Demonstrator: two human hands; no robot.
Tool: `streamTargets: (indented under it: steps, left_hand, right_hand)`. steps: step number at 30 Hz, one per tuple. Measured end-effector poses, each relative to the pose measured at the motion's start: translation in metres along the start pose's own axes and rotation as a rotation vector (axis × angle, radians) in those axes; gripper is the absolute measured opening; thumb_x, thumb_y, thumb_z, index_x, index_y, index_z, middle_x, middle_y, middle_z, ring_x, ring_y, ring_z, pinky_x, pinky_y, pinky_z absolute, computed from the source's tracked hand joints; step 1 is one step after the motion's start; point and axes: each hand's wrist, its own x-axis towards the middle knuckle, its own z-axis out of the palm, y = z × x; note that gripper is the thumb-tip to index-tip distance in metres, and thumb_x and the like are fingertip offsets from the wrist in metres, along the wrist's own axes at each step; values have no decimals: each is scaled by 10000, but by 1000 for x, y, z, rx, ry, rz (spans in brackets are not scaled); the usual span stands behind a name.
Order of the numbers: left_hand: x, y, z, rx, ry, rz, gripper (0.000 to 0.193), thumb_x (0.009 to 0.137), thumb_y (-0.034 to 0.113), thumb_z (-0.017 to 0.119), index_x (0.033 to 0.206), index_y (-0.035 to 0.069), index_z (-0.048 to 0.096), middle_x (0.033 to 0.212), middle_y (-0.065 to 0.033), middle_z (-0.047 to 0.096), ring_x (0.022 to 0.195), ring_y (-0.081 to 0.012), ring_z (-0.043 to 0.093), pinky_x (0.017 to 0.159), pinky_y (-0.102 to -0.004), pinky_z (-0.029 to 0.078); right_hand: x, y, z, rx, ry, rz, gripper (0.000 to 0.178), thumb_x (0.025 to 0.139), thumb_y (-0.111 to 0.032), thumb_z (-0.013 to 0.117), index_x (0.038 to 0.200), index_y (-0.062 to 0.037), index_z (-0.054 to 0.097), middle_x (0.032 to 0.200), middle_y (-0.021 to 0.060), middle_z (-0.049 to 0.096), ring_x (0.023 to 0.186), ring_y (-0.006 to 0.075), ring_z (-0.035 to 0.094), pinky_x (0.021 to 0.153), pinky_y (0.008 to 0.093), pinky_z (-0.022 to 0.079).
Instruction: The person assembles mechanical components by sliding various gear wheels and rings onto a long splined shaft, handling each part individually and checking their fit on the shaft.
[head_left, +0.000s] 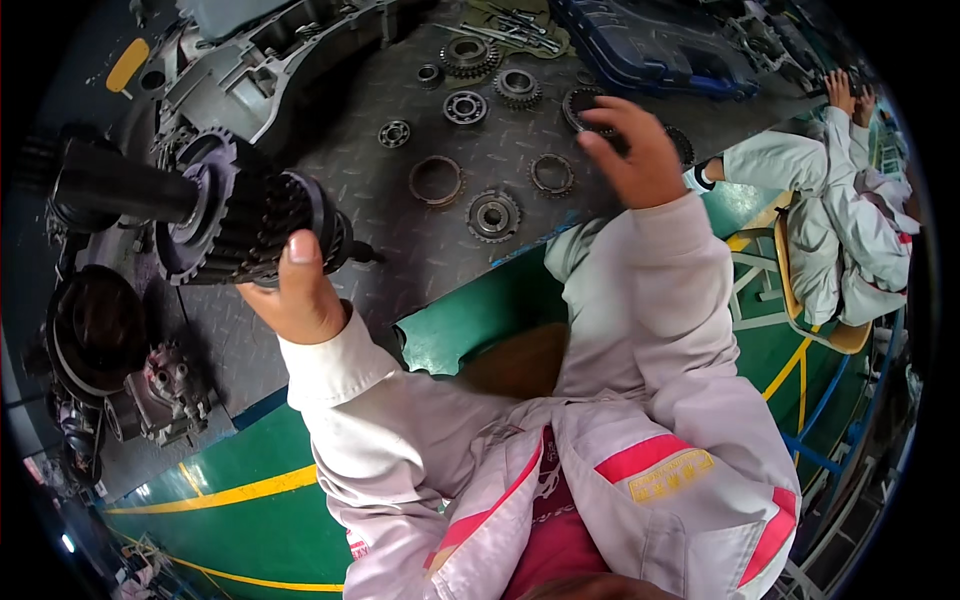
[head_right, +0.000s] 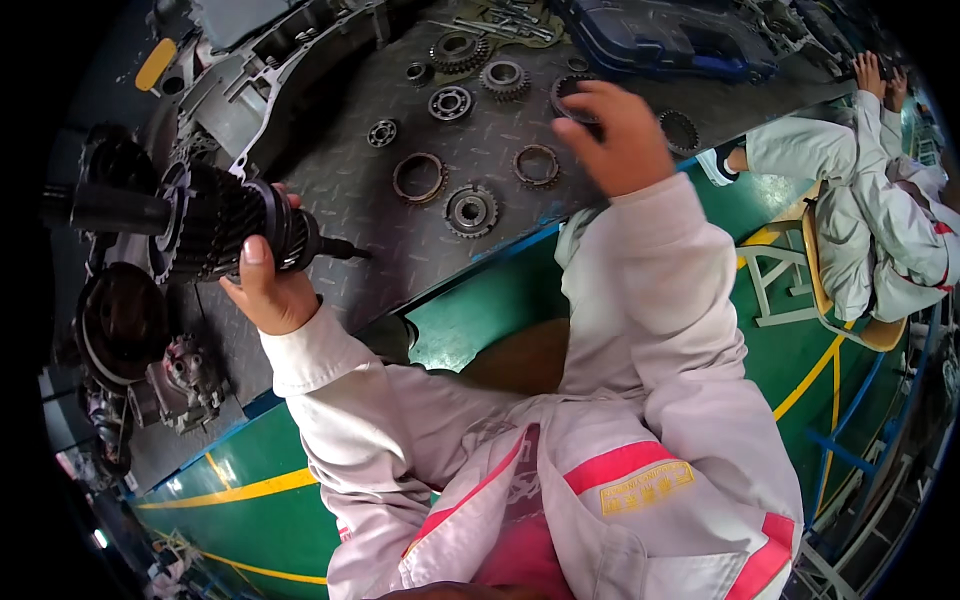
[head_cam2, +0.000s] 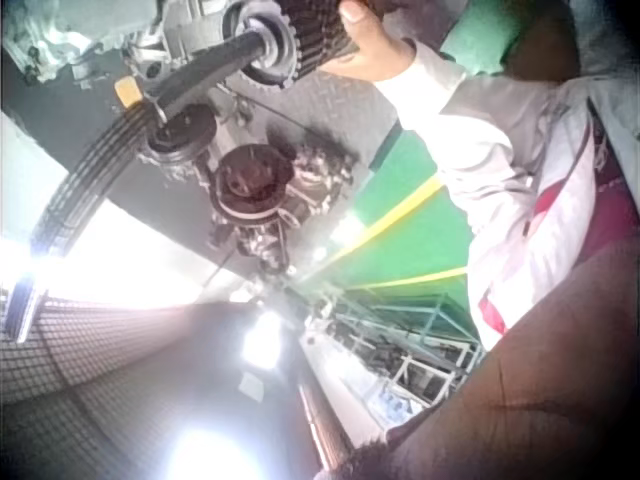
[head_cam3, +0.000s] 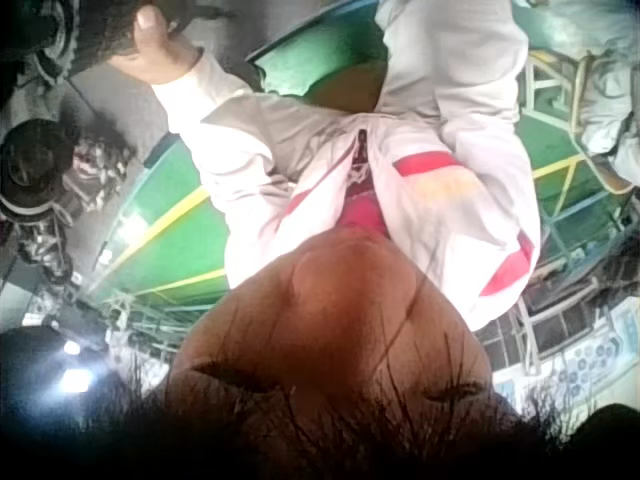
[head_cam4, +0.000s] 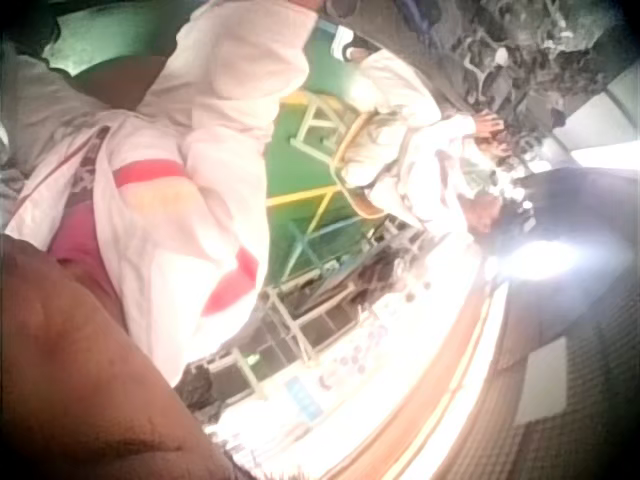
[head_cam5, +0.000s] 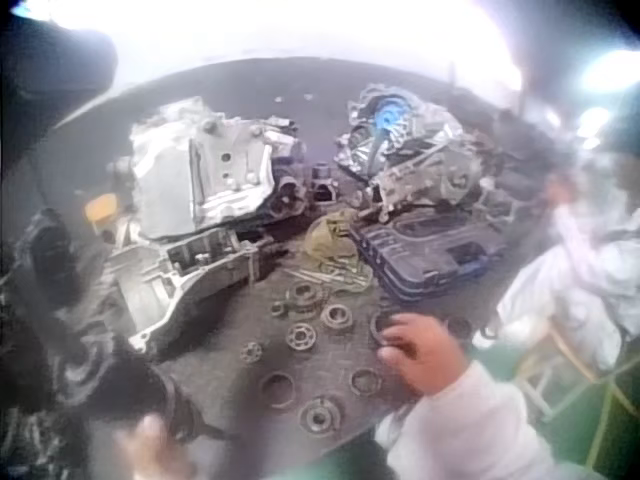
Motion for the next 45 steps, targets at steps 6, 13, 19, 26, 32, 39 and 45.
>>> streamTargets:
  steps: [6,13,19,26,32,39,45]
  left_hand:
    - [-2,2,6,-1,4,-34,638,758,284,717,1257,-15,456,1033,-188,627,911,-288,646,807,-374,524]
    - [-4,0,-9,74,4,38,652,745,279,724,1260,-28,468,1069,-175,614,936,-295,635,843,-405,524]
    - [3,24,25,30,-28,-48,759,646,242,816,1269,-11,463,1139,-108,598,1045,-198,579,952,-327,429]
    - [-3,28,21,-162,-46,-45,706,611,30,799,1223,17,447,1103,-89,593,992,-151,589,886,-294,469]
    - [-10,24,25,-37,-25,-70,702,571,63,828,1186,65,489,1015,-74,649,923,-136,624,851,-294,488]
    - [-14,27,17,-8,-18,-65,677,577,96,835,1170,91,507,1011,-100,666,929,-183,650,854,-318,494]
    - [-18,26,23,-49,-89,-102,710,552,143,832,1182,88,509,1018,-128,664,943,-241,667,844,-336,504]
  right_hand:
    - [-29,100,-48,-547,-23,296,625,720,-378,783,1216,-52,586,1184,184,604,1077,351,575,921,410,467]
    - [-12,76,-44,95,59,351,678,655,-193,856,1249,-64,556,1116,124,622,1017,226,609,891,313,473]
    - [67,-48,-106,609,61,-197,593,797,-83,696,1326,39,457,1329,147,515,1244,228,486,1061,344,354]
    - [155,-215,-102,685,40,-458,673,782,-190,685,1352,45,415,1268,154,545,1161,234,536,1003,358,412]
    - [151,-287,-77,676,-55,-518,772,712,-173,750,1361,40,391,1214,143,573,1117,235,558,991,355,425]
    - [110,-323,-51,580,-189,-483,894,630,-153,826,1371,35,363,1151,130,605,1065,236,585,978,353,439]
    - [88,-269,-39,391,-364,-501,1047,505,-5,852,1411,32,326,1212,121,603,1139,194,557,1025,304,375]
